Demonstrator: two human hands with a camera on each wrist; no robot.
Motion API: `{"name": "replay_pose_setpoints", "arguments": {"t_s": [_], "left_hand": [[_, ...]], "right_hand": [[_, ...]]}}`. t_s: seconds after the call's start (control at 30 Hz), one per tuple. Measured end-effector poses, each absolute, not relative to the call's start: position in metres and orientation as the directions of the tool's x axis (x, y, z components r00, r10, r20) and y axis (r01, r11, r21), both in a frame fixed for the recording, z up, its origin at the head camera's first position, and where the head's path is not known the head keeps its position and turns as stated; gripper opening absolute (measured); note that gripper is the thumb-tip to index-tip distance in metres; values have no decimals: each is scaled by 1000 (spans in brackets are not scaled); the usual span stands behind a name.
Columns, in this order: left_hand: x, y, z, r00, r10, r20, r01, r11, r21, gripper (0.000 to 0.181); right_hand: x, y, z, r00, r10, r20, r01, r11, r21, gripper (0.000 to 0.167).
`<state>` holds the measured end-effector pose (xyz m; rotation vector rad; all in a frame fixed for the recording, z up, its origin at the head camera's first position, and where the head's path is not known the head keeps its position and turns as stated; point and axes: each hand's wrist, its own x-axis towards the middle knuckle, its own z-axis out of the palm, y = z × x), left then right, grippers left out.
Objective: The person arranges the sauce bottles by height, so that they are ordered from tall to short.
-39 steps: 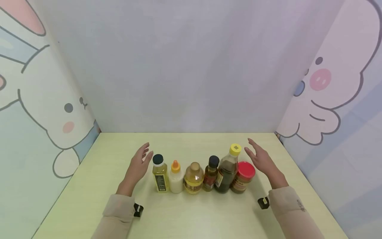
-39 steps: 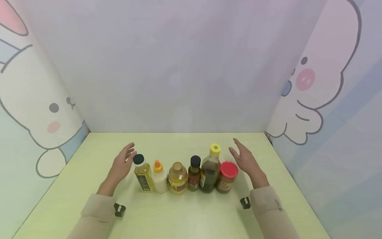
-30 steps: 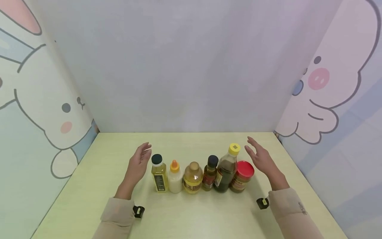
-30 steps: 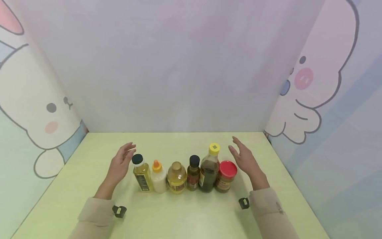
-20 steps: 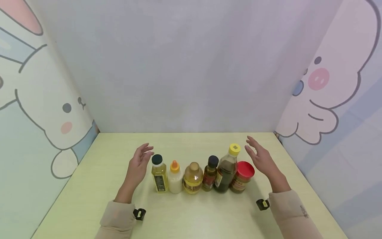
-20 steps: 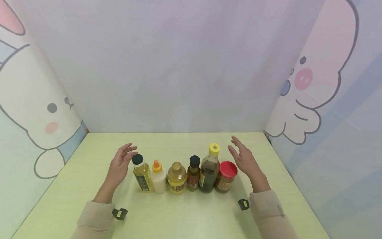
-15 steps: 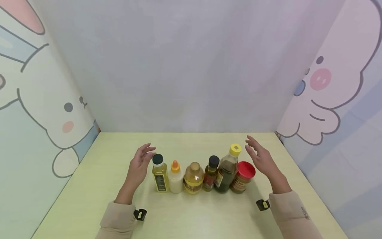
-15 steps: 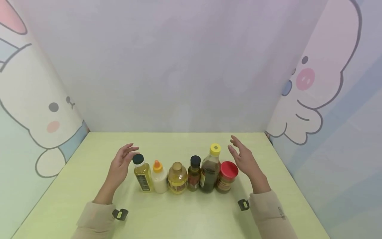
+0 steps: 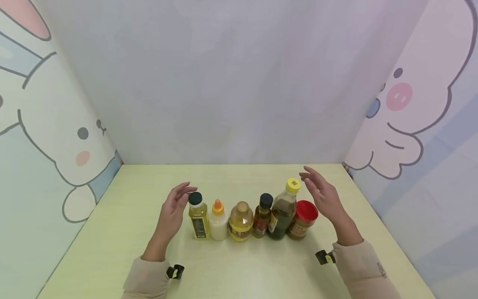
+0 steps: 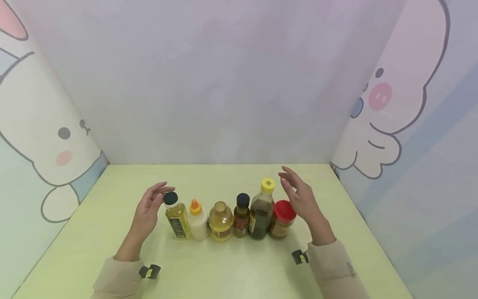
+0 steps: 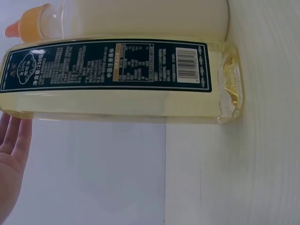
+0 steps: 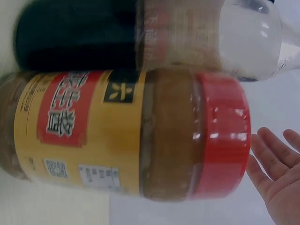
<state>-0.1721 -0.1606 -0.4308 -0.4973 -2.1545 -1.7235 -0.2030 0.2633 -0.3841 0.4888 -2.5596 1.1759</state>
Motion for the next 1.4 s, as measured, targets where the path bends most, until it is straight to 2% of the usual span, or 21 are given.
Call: {"name": "replay_pose_setpoints", "arguments": {"t_s": [0.33,0.7,1.13,1.4], "left_hand": [[-163,-159,-438,-856,75,511,516,174,839,30],[-161,-153,-441,-853,44,520,516,226,826,30],[-169,-150,-439,-821,41,570,567,182,804,30],[-175,-148,-444,-772,55,633,633,146,760,31]], "right_hand": [[-187,243,-381,-864,-200,462,-494,512,-703,40],[-181,235,-387,-857,-226,463,-515,352,-782,36],[-188,224,-388,-822,-279,497,-529,49,-847,28],[-186,224,-389,-835,-261,485,-516,60,-855,26]]}}
